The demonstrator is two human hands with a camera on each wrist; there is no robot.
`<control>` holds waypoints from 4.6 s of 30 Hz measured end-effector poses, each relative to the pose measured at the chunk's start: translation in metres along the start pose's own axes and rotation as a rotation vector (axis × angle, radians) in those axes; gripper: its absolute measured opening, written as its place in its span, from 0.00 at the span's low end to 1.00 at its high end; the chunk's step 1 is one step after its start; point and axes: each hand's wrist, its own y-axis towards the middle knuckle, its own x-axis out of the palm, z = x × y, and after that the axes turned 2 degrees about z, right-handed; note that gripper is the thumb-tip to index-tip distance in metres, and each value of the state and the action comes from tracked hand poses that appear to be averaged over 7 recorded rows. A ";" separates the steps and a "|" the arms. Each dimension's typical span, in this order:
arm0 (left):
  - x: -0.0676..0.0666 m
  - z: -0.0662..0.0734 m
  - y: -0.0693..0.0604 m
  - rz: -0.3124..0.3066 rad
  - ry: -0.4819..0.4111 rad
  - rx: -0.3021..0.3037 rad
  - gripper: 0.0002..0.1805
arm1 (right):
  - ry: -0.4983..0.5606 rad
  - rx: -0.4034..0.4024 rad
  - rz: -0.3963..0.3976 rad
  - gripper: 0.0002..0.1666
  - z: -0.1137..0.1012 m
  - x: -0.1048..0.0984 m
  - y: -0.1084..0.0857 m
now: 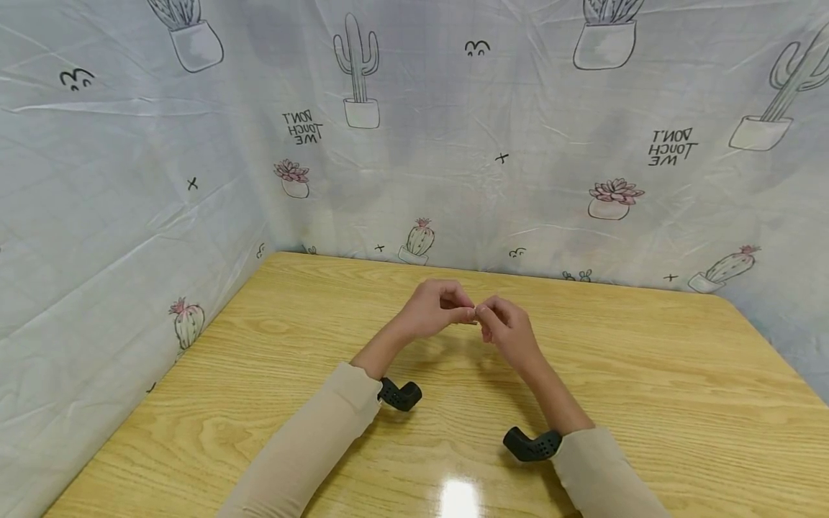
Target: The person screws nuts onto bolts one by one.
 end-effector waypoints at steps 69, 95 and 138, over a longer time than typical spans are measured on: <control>0.005 0.019 -0.001 -0.007 -0.063 0.015 0.03 | 0.045 0.061 -0.024 0.14 -0.020 -0.013 0.000; 0.011 0.026 -0.011 0.016 -0.072 0.019 0.04 | 0.087 0.042 -0.028 0.16 0.007 -0.013 -0.002; 0.016 0.036 -0.006 -0.006 -0.168 0.044 0.04 | 0.267 0.050 -0.112 0.24 -0.002 -0.021 0.000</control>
